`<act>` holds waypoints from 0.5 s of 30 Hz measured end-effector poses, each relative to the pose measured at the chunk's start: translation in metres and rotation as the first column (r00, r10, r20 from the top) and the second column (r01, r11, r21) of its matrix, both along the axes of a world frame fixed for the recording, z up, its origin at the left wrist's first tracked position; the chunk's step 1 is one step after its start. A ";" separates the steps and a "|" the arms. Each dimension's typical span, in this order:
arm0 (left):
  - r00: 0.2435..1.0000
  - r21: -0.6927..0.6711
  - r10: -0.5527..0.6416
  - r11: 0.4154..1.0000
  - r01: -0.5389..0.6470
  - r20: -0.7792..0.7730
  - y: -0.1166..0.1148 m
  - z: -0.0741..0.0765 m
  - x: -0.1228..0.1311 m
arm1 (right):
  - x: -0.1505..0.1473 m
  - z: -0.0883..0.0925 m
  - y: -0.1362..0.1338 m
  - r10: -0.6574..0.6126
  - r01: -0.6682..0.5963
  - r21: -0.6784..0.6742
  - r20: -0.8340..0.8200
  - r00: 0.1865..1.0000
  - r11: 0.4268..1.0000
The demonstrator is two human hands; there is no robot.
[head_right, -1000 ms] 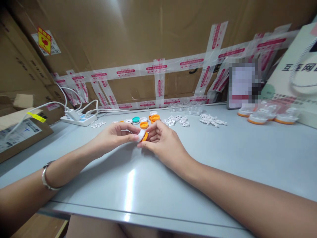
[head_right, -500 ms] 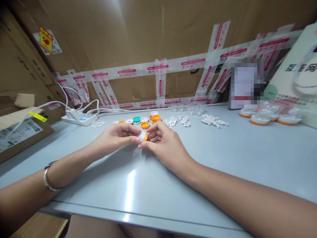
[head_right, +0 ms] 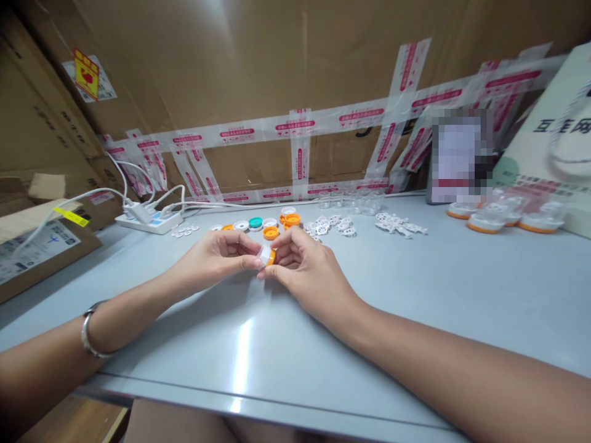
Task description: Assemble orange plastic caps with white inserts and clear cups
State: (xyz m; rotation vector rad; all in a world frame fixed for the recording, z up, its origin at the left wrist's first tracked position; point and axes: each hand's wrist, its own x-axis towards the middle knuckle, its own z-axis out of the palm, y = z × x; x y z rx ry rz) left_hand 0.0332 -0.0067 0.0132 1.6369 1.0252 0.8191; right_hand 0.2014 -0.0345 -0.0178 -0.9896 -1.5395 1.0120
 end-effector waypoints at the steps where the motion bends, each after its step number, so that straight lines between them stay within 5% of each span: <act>1: 1.000 0.004 -0.006 1.000 0.006 0.006 -0.001 0.000 0.000 | 0.000 0.000 0.000 0.004 -0.004 -0.004 -0.006 1.000 1.000; 15: 0.998 0.076 -0.062 0.995 0.061 0.014 -0.003 0.002 -0.002 | -0.002 0.004 0.000 -0.009 0.006 -0.047 -0.077 0.997 0.999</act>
